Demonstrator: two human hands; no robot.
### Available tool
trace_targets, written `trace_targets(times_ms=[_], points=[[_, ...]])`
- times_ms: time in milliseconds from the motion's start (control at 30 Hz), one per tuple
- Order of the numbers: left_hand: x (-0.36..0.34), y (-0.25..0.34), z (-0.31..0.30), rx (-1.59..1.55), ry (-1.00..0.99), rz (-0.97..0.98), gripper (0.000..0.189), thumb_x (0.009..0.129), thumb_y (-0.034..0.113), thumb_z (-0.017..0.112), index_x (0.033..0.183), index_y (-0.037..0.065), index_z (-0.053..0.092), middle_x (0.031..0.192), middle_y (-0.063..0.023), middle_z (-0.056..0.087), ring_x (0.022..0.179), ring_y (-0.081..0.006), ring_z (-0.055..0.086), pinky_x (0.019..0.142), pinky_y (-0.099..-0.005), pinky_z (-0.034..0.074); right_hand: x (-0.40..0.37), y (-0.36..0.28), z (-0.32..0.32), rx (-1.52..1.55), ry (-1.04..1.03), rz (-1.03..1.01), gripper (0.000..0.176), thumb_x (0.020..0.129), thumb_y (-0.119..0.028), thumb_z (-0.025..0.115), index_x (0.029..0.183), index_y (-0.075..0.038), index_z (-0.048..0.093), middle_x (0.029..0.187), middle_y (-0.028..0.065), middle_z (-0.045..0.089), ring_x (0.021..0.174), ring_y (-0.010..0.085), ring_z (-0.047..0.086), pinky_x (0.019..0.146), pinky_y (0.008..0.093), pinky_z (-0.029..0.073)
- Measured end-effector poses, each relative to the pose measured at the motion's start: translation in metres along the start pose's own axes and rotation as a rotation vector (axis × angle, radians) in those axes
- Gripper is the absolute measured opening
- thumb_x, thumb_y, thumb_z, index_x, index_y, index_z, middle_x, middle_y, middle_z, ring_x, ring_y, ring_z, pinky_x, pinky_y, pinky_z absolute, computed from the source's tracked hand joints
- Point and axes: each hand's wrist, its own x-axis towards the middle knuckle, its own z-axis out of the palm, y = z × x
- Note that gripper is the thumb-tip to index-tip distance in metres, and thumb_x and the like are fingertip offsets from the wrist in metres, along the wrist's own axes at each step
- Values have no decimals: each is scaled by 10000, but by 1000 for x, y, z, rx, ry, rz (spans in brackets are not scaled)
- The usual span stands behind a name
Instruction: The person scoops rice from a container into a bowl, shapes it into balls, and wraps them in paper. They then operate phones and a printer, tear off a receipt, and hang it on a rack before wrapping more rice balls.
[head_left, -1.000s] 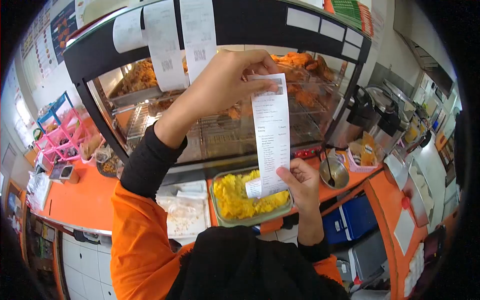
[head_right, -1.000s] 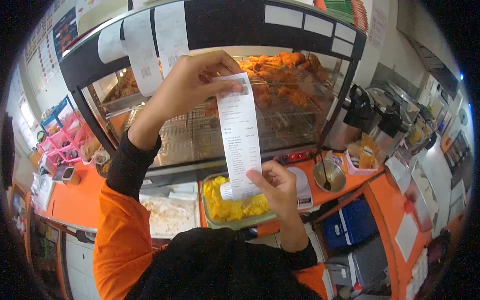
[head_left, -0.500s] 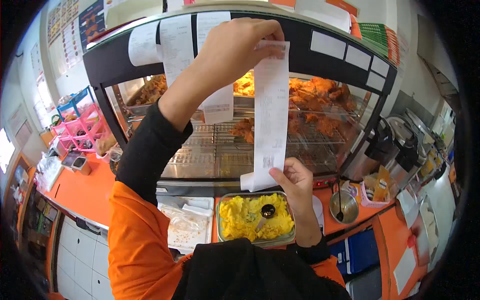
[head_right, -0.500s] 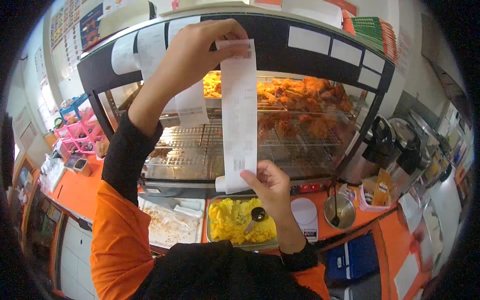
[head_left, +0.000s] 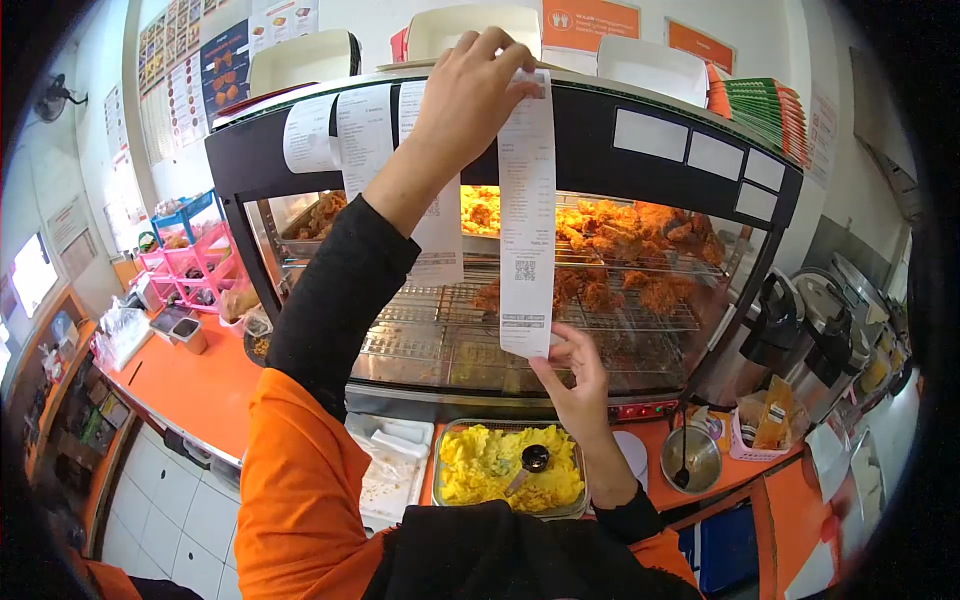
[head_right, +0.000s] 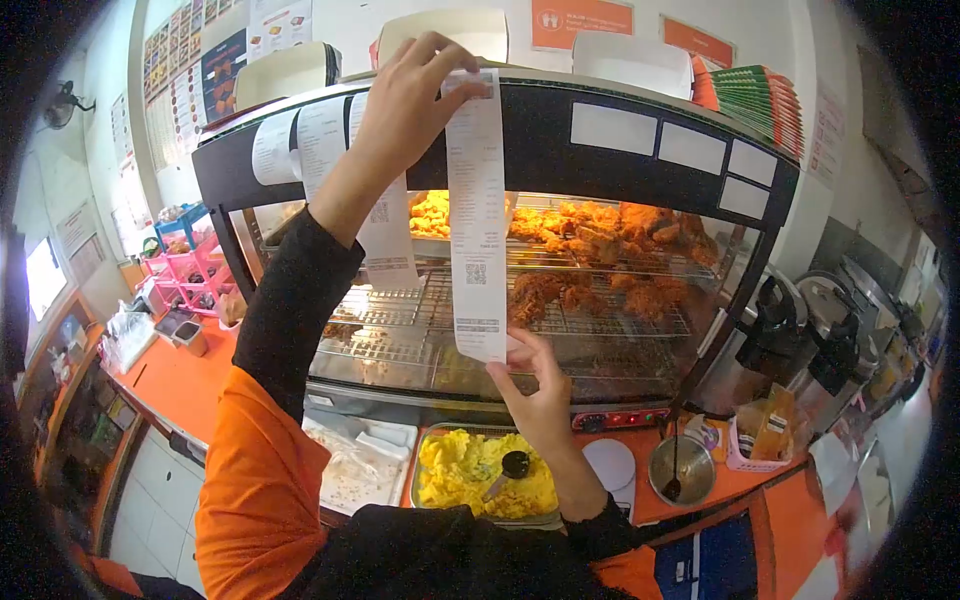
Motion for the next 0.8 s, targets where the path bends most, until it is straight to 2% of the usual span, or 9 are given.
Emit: trace_targets(times_ms=[133, 233, 333, 633, 733, 800], points=[[-4, -2, 3, -68, -203, -124, 206, 905, 243, 590, 975, 73, 682, 1011, -94, 623, 963, -287, 573, 866, -391, 460, -3, 6, -5, -35, -5, 1, 416, 857, -80, 674, 1231, -9, 507, 924, 78, 638, 909, 171, 631, 840, 338, 505], [-4, -2, -1, -13, -71, -7, 258, 945, 262, 525, 1007, 66, 681, 992, -92, 635, 956, -286, 577, 888, -402, 445, -4, 6, -6, -27, -15, 24, 412, 870, -106, 665, 1238, -12, 504, 946, 77, 641, 917, 178, 631, 847, 352, 503], [-5, -2, -4, 7, -168, -64, 302, 957, 286, 485, 1022, 57, 671, 975, -89, 642, 956, -290, 578, 897, -422, 435, -5, 5, -8, -29, -22, 37, 405, 883, -130, 655, 1241, -16, 505, 955, 75, 641, 927, 177, 629, 857, 362, 498], [-4, -9, -11, -12, -215, -129, 333, 956, 321, 463, 1076, 69, 646, 990, -98, 629, 985, -295, 560, 895, -432, 418, -14, 5, -13, -26, -27, 78, 364, 901, -151, 637, 1225, -30, 522, 966, 77, 641, 921, 171, 623, 858, 356, 492], [-7, -6, -18, 8, -139, -91, 332, 959, 319, 461, 1079, 66, 639, 1000, -108, 625, 996, -289, 557, 904, -418, 410, -19, 5, -18, -30, -4, 98, 363, 905, -149, 633, 1228, -27, 517, 963, 72, 636, 916, 157, 611, 848, 330, 480], [-7, -2, -26, -61, 28, -96, 279, 944, 286, 490, 1057, 78, 638, 971, -90, 627, 955, -256, 567, 868, -402, 422, -22, 3, -22, 1, 18, 101, 365, 909, -133, 626, 1235, -20, 507, 952, 65, 625, 913, 139, 595, 835, 294, 459]])
